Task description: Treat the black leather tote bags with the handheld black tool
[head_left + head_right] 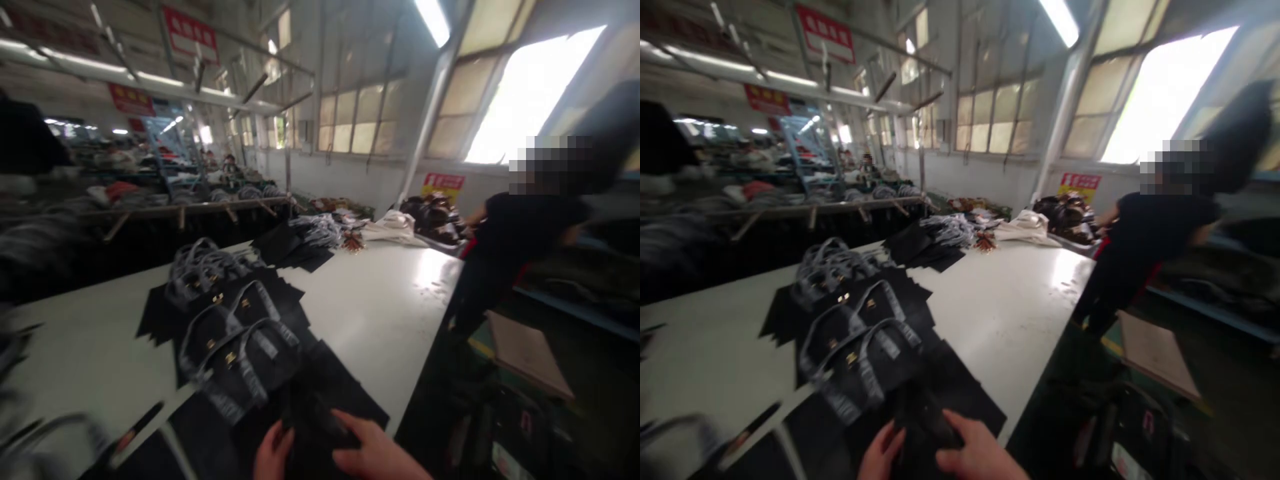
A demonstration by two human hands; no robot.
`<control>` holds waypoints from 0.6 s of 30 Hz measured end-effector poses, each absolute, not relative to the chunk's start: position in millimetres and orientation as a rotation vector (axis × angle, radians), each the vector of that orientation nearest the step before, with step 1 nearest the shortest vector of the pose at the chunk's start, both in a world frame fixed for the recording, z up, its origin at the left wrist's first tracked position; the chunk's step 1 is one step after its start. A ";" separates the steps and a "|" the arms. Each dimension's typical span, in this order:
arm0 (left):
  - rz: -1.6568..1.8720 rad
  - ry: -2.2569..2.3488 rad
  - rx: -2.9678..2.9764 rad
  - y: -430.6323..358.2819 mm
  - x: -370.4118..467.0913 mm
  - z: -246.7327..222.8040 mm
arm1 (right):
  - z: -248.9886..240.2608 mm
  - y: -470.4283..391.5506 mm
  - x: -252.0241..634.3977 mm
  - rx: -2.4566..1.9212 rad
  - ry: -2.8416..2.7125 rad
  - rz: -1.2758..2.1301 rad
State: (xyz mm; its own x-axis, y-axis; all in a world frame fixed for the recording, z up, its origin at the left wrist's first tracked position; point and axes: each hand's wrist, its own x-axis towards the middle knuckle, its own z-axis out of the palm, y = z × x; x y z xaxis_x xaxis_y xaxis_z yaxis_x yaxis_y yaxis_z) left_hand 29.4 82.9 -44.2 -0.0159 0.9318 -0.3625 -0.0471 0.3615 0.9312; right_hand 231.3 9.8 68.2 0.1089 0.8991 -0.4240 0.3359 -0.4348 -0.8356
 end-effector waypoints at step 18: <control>1.059 1.107 0.870 72.1 15.5 -46.6 | 51.6 14.2 196.4 -1.719 -1.193 1.582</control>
State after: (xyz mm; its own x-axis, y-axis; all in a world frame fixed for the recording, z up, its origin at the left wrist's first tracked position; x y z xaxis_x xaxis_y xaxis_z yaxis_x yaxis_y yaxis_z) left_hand 15.5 72.1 -46.6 0.1005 0.9595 -0.2632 -0.2212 0.2795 0.9343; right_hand 196.4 14.2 51.6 -0.0661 0.8555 -0.5135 0.2581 -0.4825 -0.8370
